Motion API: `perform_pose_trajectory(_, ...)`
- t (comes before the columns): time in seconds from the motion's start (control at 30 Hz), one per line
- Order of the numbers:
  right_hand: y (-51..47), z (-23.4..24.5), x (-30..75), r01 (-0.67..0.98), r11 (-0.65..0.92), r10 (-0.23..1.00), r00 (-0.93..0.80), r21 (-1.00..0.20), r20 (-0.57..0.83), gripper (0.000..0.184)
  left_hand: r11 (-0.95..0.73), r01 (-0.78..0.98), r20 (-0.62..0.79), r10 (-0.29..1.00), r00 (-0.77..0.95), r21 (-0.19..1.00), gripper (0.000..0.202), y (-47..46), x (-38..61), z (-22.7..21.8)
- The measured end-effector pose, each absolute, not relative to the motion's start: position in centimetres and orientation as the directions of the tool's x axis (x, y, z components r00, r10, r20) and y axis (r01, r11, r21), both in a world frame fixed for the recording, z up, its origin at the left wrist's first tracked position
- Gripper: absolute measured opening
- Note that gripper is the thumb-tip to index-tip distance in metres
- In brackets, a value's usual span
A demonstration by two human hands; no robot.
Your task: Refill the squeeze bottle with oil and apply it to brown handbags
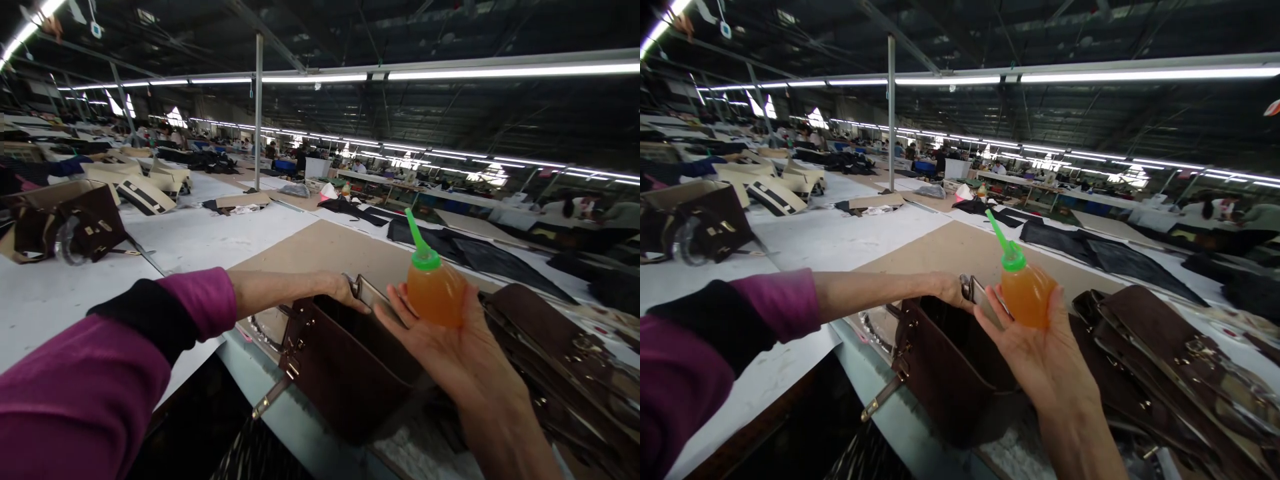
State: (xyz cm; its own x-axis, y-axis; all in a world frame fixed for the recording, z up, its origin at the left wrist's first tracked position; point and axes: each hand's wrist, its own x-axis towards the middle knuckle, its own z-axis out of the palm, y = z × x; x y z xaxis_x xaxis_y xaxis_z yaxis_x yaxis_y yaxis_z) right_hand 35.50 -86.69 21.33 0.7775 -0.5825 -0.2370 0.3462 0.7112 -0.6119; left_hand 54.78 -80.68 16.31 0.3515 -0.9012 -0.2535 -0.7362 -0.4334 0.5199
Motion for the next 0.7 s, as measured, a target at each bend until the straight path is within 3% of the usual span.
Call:
perform_pose_trajectory(0.13, -87.0, 21.3, 35.2, 0.367, 0.690, -0.617, 0.748, -0.623, -0.243, 0.039, -0.495, -0.721, -0.250, -0.869, 0.428, 0.486, 0.044, -81.0, 55.4, 15.7)
perform_pose_trajectory(0.27, -87.5, 20.9, 35.0, 0.371, 0.651, -0.647, 0.728, -0.662, -0.228, 0.040, -0.439, -0.686, -0.265, -0.898, 0.350, 0.580, 0.027, -81.2, 56.4, 15.4)
perform_pose_trajectory(0.4, -88.2, 20.4, 34.8, 0.375, 0.600, -0.657, 0.735, -0.707, -0.168, 0.049, -0.405, -0.610, -0.296, -0.914, 0.276, 0.681, 0.020, -81.1, 57.8, 14.5)
perform_pose_trajectory(0.57, -88.7, 20.2, 35.1, 0.375, 0.587, -0.687, 0.699, -0.718, -0.196, 0.058, -0.358, -0.468, -0.288, -0.933, 0.216, 0.808, 0.013, -81.2, 58.5, 12.7)
perform_pose_trajectory(0.7, -88.7, 20.8, 35.6, 0.408, 0.603, -0.716, 0.655, -0.686, -0.240, 0.048, -0.317, -0.363, -0.254, -0.944, 0.212, 0.876, 0.017, -81.3, 58.5, 11.6)
